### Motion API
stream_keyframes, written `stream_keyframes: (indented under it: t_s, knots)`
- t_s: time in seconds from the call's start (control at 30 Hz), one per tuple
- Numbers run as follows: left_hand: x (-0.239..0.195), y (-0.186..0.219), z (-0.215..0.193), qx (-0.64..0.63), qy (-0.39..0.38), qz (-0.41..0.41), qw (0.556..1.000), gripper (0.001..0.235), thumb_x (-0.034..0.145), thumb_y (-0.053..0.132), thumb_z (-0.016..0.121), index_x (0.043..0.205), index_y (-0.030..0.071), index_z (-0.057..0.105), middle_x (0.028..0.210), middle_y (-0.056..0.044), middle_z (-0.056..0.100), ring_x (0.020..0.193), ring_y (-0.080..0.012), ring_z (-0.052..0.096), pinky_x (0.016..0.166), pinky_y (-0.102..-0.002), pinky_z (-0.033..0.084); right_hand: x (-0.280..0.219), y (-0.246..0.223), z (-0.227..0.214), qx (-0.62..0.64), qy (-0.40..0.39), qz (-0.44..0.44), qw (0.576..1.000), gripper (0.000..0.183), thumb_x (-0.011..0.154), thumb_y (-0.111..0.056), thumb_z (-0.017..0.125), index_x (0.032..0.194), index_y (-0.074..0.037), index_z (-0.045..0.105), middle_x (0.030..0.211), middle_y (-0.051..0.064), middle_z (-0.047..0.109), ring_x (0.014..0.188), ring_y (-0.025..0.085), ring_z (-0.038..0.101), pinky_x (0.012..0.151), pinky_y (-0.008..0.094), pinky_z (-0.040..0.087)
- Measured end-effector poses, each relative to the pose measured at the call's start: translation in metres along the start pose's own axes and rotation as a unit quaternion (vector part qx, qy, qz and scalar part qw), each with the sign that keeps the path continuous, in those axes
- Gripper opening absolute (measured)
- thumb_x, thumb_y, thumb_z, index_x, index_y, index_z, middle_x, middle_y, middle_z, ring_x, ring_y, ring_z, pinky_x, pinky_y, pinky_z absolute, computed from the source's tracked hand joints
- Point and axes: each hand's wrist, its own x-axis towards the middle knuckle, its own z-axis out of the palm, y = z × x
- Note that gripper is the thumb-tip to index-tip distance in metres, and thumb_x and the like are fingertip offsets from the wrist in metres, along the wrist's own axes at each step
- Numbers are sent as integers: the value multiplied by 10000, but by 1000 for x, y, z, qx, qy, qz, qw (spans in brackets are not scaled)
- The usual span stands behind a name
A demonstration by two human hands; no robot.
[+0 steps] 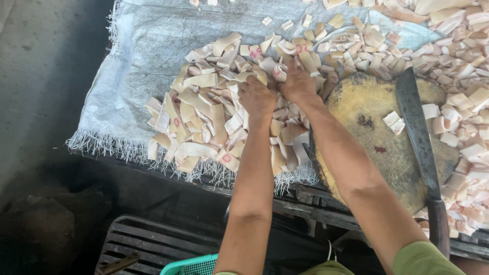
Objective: The person is chopping strips of pork skin into small cubes on a wooden cutting board using a large knife. The chopped pieces are accumulated on the board and surrounding cloth.
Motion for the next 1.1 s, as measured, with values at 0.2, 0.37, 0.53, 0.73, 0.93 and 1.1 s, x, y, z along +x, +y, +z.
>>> stream_keyframes:
  t_s: [0.2,0.37,0.53,0.73,0.93,1.1]
  knots:
    - [3,-18,-10,-237,-20,-40,970,495,813,223,792,1186,12,545,1044,-192,713,1002,-382,682,907,-489,549,8,16,-57,261,-37,145,954,752,767,-111,671,1467,-35,406,1256,171,654,1050,332,759,810,479,606]
    - [-17,-44,-30,-611,-30,-75,788,539,730,49,669,1249,-7,533,966,-85,633,787,-185,605,681,-332,516,54,55,-65,231,-20,196,953,414,862,-126,659,1229,63,682,1182,214,716,1025,277,720,919,399,583]
    - [-13,-52,-27,-549,-130,-143,813,451,758,72,643,1187,-64,607,922,-74,648,707,-134,558,582,-280,463,94,86,-12,51,-59,96,992,561,740,-227,807,1218,35,670,1203,222,659,1050,294,643,947,392,512]
    - [13,-31,-7,-446,-207,-81,867,416,775,76,686,1154,-70,596,963,-114,663,799,-175,608,652,-317,501,81,81,-21,204,-99,160,961,672,697,-327,773,1271,-1,647,1293,186,685,1119,259,662,954,387,522]
    - [26,-23,-1,-551,-234,-60,799,534,754,36,645,1276,-9,543,1094,-96,673,939,-185,645,786,-330,547,88,41,-11,-10,-149,131,980,737,809,-619,739,1274,-48,693,1292,250,682,1175,341,654,1021,398,504]
    - [19,-32,2,-522,-226,-14,822,543,773,1,658,1300,-1,526,1175,-95,673,1054,-181,651,905,-326,538,115,53,21,-113,-102,58,987,654,835,-578,753,1085,26,781,1306,227,654,1185,381,656,985,459,530]
